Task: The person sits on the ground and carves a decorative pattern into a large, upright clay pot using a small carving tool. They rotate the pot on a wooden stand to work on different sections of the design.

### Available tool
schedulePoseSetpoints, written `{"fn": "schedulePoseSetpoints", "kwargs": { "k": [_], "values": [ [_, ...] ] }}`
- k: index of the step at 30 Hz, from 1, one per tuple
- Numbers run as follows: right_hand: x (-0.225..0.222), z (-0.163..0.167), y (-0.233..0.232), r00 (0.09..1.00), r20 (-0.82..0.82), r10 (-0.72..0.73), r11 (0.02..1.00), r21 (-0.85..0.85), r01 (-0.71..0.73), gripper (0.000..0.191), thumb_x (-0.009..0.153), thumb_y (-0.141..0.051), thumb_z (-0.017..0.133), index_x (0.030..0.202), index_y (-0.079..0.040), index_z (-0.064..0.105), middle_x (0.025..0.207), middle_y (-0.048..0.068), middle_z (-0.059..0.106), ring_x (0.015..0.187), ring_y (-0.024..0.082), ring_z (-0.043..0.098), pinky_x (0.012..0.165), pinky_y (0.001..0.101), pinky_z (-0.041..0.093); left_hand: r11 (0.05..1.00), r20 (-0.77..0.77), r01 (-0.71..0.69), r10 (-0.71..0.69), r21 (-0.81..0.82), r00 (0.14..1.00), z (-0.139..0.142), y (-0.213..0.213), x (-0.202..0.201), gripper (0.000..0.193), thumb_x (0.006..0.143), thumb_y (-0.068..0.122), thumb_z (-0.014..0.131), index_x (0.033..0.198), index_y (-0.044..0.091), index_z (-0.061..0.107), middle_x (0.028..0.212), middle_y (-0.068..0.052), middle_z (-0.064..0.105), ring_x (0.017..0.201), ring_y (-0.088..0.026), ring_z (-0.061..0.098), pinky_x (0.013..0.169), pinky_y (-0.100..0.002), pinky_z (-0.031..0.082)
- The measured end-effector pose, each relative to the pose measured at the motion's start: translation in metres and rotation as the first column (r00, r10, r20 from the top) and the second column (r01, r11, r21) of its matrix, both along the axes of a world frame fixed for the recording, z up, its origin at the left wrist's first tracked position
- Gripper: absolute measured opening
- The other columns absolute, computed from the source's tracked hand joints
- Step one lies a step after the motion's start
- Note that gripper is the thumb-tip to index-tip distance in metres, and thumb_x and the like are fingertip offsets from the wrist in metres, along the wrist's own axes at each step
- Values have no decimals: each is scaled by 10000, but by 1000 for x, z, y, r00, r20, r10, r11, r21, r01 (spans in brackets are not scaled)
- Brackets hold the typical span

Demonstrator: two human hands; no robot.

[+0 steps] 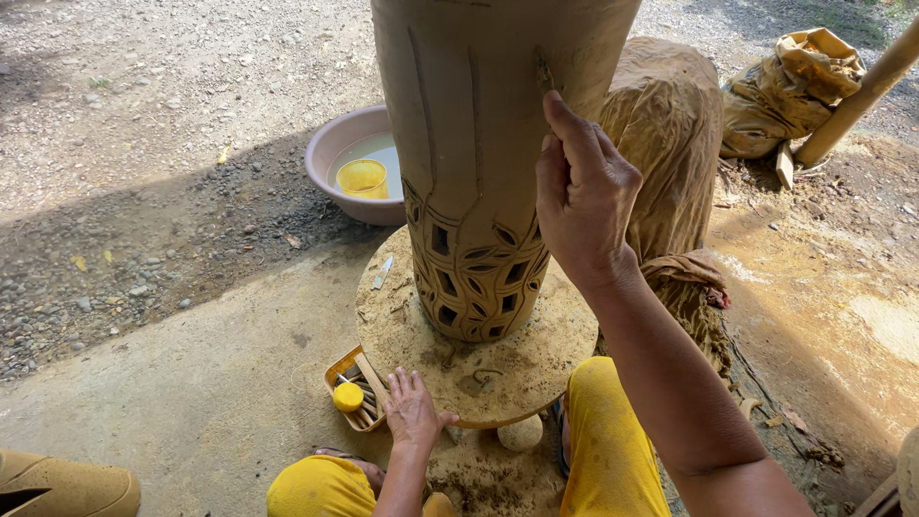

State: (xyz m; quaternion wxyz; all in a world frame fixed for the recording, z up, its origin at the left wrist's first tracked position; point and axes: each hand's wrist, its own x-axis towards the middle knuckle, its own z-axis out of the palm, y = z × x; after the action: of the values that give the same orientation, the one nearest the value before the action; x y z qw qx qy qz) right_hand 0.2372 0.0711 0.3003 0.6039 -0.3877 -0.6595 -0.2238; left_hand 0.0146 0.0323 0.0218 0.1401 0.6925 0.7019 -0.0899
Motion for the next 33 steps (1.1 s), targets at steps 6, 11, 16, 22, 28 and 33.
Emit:
{"fn": "schedulePoseSetpoints", "kwargs": {
  "k": [6, 11, 16, 22, 28, 33],
  "values": [
    [18, 11, -6, 991, 132, -34, 999, -20, 37, 246, 1088, 88, 633, 1310, -18, 630, 1004, 119, 755, 836, 124, 751, 670, 240, 615, 1000, 16, -1, 2, -8, 1000, -5, 1, 0, 1346, 619, 689, 892, 1597, 61, 212, 1688, -198, 137, 1561, -354, 140, 1213, -520, 315],
    [20, 11, -7, 990, 131, -43, 998, -31, 47, 274, 1077, 100, 639, 1329, -7, 649, 895, 92, 731, 749, 104, 710, 604, 235, 571, 1000, 6, 6, -6, 9, 1000, -7, 1, 0, 1356, 598, 700, 893, 1593, 62, 228, 1678, -200, 159, 1555, -353, 156, 1216, -527, 314],
    [15, 7, -5, 996, 94, -8, 1000, 7, 8, 298, 1064, 116, 635, 1338, -2, 642, 882, 97, 721, 706, 89, 676, 560, 231, 525, 1000, 15, 0, 0, 14, 1000, -10, 3, -1, 1359, 591, 693, 898, 1593, 62, 232, 1680, -199, 162, 1555, -351, 163, 1206, -525, 328],
    [13, 4, -4, 997, 76, -4, 1000, 25, 2, 325, 1063, 128, 627, 1357, -8, 636, 896, 90, 717, 698, 82, 655, 564, 241, 500, 1000, 20, -6, 6, 10, 1000, -13, 3, -1, 1360, 592, 687, 903, 1594, 62, 228, 1681, -197, 158, 1557, -351, 153, 1214, -521, 319],
    [15, 1, 0, 995, 94, -30, 999, 36, 27, 350, 1079, 136, 620, 1385, -34, 613, 885, 71, 699, 723, 79, 667, 569, 215, 532, 1000, 35, -18, 19, -8, 999, -17, 3, -2, 1363, 598, 680, 903, 1599, 66, 212, 1690, -189, 136, 1562, -344, 136, 1205, -517, 333],
    [16, -3, 4, 992, 125, -29, 999, 28, 26, 439, 1073, 149, 630, 1454, -60, 570, 813, 37, 648, 671, 57, 635, 597, 198, 558, 1000, 36, -14, 14, 8, 999, -20, 3, -3, 1358, 590, 679, 904, 1596, 76, 220, 1689, -180, 141, 1562, -343, 140, 1202, -507, 344]
  ]
}}
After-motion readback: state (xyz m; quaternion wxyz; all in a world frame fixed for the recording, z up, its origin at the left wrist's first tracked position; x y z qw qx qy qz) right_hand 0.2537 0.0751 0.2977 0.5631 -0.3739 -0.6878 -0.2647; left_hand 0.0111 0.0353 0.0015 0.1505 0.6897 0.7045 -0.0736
